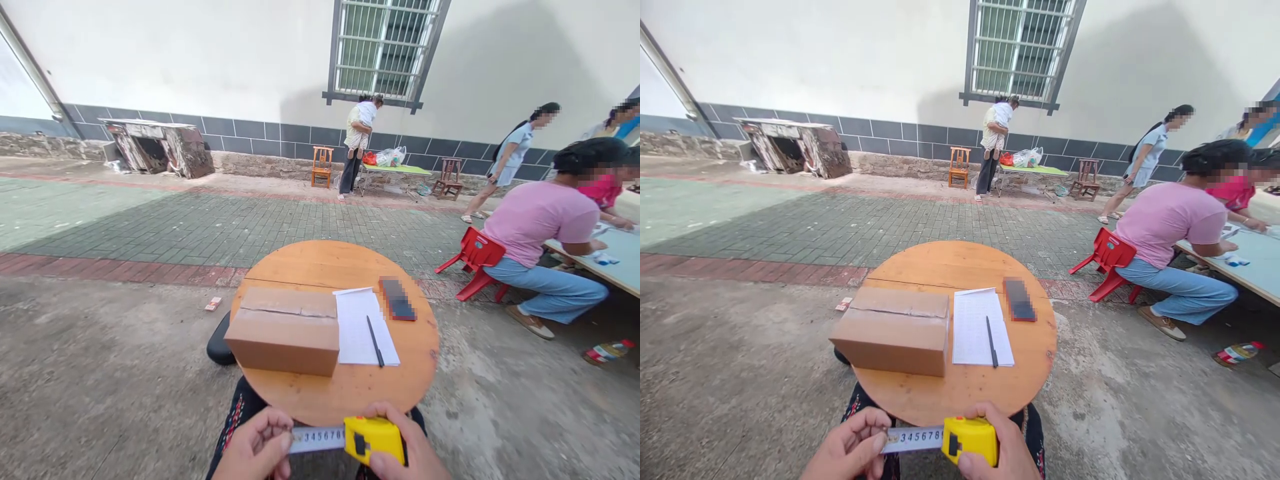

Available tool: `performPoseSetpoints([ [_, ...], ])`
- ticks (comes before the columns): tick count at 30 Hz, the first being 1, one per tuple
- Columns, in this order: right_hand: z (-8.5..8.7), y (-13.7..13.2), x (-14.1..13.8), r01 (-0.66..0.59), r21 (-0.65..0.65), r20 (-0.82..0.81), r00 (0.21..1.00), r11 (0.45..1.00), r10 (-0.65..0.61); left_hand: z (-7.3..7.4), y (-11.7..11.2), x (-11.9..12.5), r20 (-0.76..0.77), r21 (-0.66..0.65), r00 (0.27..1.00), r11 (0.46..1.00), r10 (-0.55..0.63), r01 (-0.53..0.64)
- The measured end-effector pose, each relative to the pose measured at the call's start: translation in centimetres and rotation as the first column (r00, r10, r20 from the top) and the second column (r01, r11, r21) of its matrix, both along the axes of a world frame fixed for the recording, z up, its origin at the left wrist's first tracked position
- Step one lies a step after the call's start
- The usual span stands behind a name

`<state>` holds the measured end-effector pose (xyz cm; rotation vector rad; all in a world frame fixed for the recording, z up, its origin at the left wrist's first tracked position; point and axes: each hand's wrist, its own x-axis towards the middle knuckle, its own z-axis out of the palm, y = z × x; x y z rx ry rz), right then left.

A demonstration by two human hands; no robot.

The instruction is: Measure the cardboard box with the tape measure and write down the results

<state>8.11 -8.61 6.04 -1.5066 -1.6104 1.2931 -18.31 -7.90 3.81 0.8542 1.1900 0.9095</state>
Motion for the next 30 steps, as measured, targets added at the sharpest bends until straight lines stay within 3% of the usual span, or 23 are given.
performPoseSetpoints([
  [7,3.0,1.2,1.9,0.213,0.136,-0.054,0.977,0.968,-0.208,4.9,2.7,-6.5,-0.194,0.212,0.954,0.959,0.228,-0.186],
  [10,4.7,2.5,1.4,0.285,0.21,-0.045,0.958,0.935,-0.282,6.8,4.4,-7.7,-0.213,0.348,0.932,0.914,0.294,-0.209],
  [16,7.7,7.6,-0.9,0.269,0.388,0.099,0.939,0.882,-0.33,9.5,10.0,-8.8,-0.186,0.494,0.908,0.835,0.374,-0.243],
  [19,9.2,10.2,-2.3,0.236,0.418,0.11,0.945,0.877,-0.307,10.1,12.9,-9.5,-0.234,0.513,0.897,0.831,0.376,-0.214],
  [23,10.2,13.1,-3.0,0.178,0.457,0.15,0.951,0.872,-0.272,9.7,15.3,-9.7,-0.31,0.489,0.887,0.858,0.341,-0.159],
  [30,9.3,15.8,-2.8,0.078,0.433,0.248,0.947,0.898,-0.202,8.4,16.6,-10.0,-0.404,0.462,0.851,0.878,0.335,-0.126],
])
